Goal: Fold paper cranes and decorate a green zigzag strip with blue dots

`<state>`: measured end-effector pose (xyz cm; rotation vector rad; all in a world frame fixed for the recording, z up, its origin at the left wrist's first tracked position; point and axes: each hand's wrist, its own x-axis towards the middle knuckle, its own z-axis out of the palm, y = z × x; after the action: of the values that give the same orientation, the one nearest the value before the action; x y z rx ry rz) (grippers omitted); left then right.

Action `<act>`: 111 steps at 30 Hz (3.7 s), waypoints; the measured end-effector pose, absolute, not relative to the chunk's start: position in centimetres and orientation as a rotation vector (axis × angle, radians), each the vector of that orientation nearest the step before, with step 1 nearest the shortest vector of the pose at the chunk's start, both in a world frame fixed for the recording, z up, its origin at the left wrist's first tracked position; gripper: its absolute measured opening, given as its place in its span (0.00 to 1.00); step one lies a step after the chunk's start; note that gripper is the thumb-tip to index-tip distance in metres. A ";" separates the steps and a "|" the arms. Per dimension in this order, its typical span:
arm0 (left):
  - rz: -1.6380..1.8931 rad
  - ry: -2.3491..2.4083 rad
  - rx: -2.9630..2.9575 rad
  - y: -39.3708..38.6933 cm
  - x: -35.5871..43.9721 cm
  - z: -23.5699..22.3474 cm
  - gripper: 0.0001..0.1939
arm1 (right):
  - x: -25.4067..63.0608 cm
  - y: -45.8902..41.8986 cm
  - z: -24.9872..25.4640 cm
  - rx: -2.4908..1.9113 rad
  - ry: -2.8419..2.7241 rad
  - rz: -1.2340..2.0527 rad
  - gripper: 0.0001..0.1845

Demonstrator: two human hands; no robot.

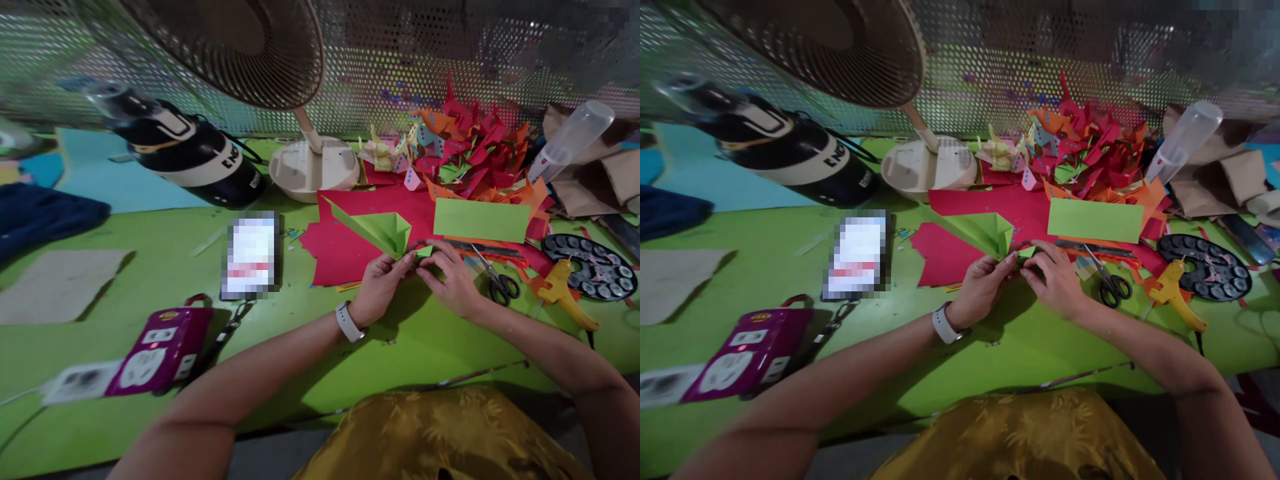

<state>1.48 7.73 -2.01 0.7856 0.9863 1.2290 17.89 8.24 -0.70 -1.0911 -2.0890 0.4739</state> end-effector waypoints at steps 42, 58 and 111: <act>0.936 0.830 0.663 8.5 0.0 0.1 0.17 | 20.2 10.1 0.6 -0.922 -2.069 0.565 0.30; 0.829 0.847 0.705 9.8 -1.3 0.4 0.15 | 21.1 10.1 1.8 -0.552 -2.523 0.069 0.26; 0.972 0.873 0.530 9.9 -0.8 0.2 0.17 | 20.4 9.3 0.5 -0.237 -2.544 -0.218 0.14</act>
<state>-0.84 9.90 0.18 0.5297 0.8728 0.9718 20.38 9.32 0.48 -0.2366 -2.5438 -0.2182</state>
